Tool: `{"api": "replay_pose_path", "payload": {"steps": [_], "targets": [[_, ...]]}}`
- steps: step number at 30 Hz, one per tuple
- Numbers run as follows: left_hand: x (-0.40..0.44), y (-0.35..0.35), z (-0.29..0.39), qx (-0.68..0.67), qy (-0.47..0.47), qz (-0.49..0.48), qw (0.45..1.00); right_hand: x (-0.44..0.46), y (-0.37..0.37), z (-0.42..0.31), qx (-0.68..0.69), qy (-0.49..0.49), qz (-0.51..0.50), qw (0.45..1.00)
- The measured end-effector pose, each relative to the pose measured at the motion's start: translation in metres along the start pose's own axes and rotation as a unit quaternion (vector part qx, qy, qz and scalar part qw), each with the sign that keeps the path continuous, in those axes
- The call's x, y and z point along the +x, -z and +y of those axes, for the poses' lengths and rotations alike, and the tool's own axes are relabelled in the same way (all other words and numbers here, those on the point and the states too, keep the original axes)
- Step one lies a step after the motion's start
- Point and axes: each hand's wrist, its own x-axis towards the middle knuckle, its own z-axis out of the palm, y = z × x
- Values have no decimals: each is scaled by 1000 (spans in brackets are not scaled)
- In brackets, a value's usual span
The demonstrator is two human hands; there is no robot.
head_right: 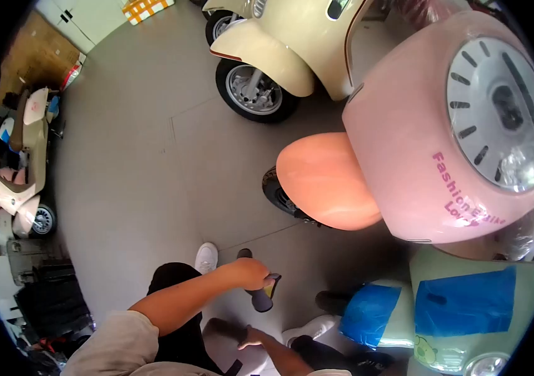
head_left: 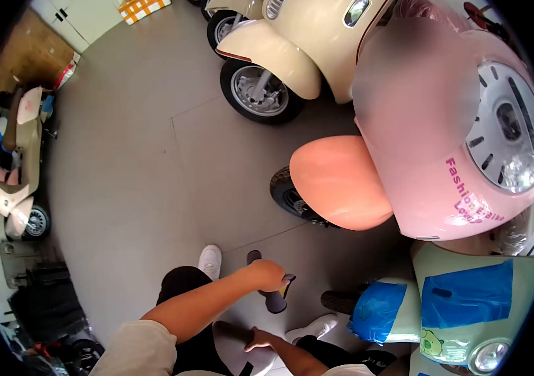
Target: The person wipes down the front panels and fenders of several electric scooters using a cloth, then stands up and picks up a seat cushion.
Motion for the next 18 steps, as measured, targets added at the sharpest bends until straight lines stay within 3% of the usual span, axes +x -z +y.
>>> {"api": "replay_pose_path", "payload": {"steps": [3,5,7,9,11,13,15,18], "targets": [[-8,3,3,-29,24,13,999,-13,26,-14,10,-14,10,1000],[-22,-1,13,-140,52,88,985,-22,36,-21,17,-32,45,998],[-14,-43,-10,-151,59,126,979,-24,50,-26,23,-48,59,997],[-38,-69,-39,-315,37,226,921,-28,74,-33,25,-46,67,996],[-84,-103,-72,-371,164,230,885,-35,86,-47,59,-76,66,993],[-155,-98,-82,-472,205,204,833,-53,104,-72,61,-94,69,991],[-215,-89,-85,-451,267,203,827,-82,125,-109,71,-75,80,991],[-272,-85,-102,-501,268,201,798,-90,134,-151,51,-89,93,990]]}}
